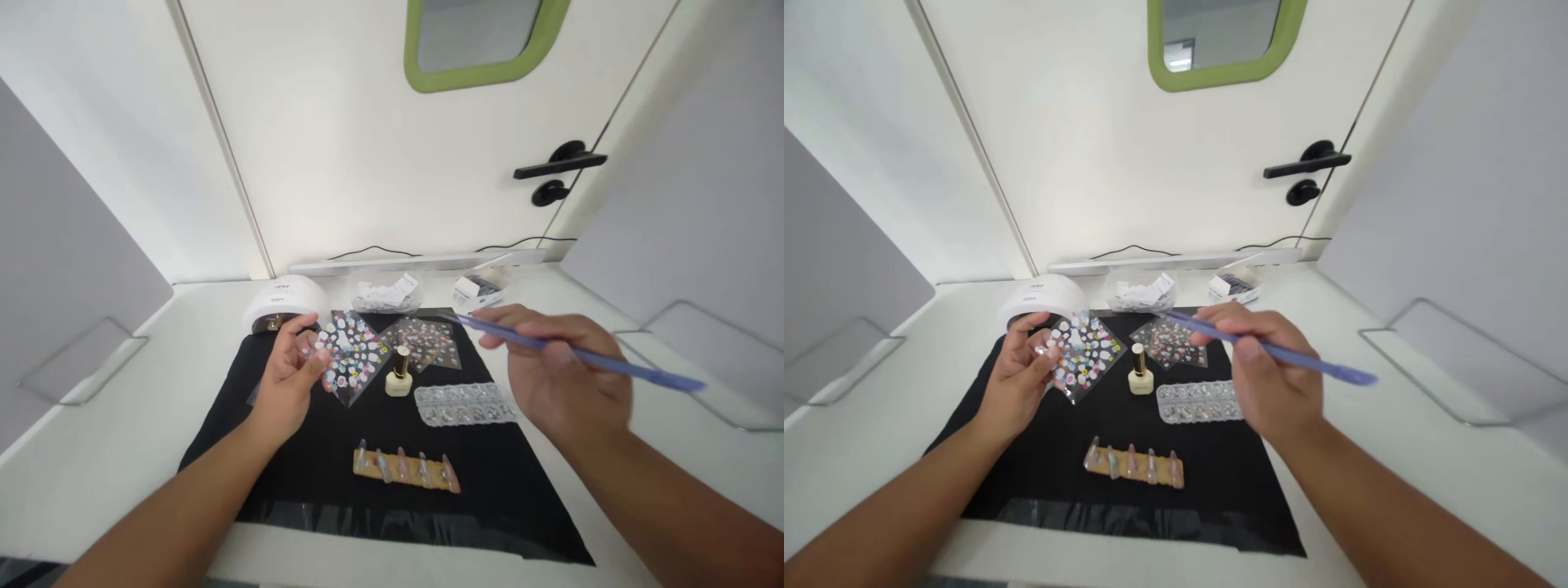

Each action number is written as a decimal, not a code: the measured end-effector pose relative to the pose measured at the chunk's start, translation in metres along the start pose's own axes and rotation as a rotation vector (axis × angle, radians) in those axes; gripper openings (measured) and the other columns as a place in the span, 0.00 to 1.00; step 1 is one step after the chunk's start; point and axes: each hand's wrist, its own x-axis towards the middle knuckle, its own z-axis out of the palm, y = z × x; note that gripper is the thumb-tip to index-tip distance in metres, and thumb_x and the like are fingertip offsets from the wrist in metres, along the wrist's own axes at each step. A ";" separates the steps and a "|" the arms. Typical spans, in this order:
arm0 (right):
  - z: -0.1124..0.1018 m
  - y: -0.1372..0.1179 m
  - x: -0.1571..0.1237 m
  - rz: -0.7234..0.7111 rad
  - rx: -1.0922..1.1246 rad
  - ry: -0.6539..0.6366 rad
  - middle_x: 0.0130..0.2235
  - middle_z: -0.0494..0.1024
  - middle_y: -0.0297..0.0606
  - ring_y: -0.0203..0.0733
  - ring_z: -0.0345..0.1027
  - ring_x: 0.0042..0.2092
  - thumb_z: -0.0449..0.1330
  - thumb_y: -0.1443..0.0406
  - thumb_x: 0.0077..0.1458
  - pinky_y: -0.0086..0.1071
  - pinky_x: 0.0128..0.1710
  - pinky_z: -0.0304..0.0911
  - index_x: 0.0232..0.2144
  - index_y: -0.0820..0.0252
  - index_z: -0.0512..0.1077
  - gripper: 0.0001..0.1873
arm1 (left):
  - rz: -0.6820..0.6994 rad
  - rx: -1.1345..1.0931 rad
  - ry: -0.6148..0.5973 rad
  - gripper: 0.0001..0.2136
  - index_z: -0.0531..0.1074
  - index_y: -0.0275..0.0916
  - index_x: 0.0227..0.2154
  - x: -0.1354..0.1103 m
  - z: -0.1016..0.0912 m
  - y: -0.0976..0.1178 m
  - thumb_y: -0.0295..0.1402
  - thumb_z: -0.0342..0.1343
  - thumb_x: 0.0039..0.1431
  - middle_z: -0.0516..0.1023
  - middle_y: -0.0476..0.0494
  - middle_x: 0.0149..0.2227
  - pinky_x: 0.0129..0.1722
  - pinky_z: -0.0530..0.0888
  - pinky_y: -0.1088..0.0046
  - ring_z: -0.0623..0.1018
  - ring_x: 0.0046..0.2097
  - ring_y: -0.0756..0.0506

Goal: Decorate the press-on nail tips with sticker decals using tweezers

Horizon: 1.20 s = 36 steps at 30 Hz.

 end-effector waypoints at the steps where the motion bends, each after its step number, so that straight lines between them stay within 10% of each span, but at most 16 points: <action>1: 0.007 -0.009 -0.004 -0.023 0.019 -0.028 0.27 0.83 0.34 0.48 0.77 0.35 0.63 0.55 0.59 0.48 0.46 0.71 0.37 0.46 0.81 0.08 | 0.037 -0.001 -0.004 0.17 0.71 0.46 0.46 -0.003 0.001 0.000 0.38 0.67 0.55 0.70 0.53 0.33 0.25 0.70 0.80 0.71 0.28 0.53; 12: 0.038 -0.031 -0.066 0.097 0.213 -0.374 0.35 0.83 0.36 0.43 0.75 0.40 0.52 0.58 0.68 0.46 0.55 0.64 0.49 0.51 0.74 0.13 | 0.197 0.134 -0.179 0.10 0.74 0.41 0.35 -0.033 0.013 0.004 0.22 0.67 0.54 0.72 0.51 0.33 0.36 0.72 0.83 0.73 0.35 0.53; 36: 0.034 -0.010 -0.059 0.212 0.290 -0.247 0.31 0.82 0.40 0.47 0.74 0.37 0.57 0.61 0.65 0.45 0.40 0.70 0.44 0.55 0.80 0.12 | 0.092 0.295 -0.409 0.12 0.81 0.42 0.41 -0.029 -0.003 0.020 0.22 0.59 0.57 0.75 0.44 0.32 0.31 0.72 0.74 0.74 0.33 0.47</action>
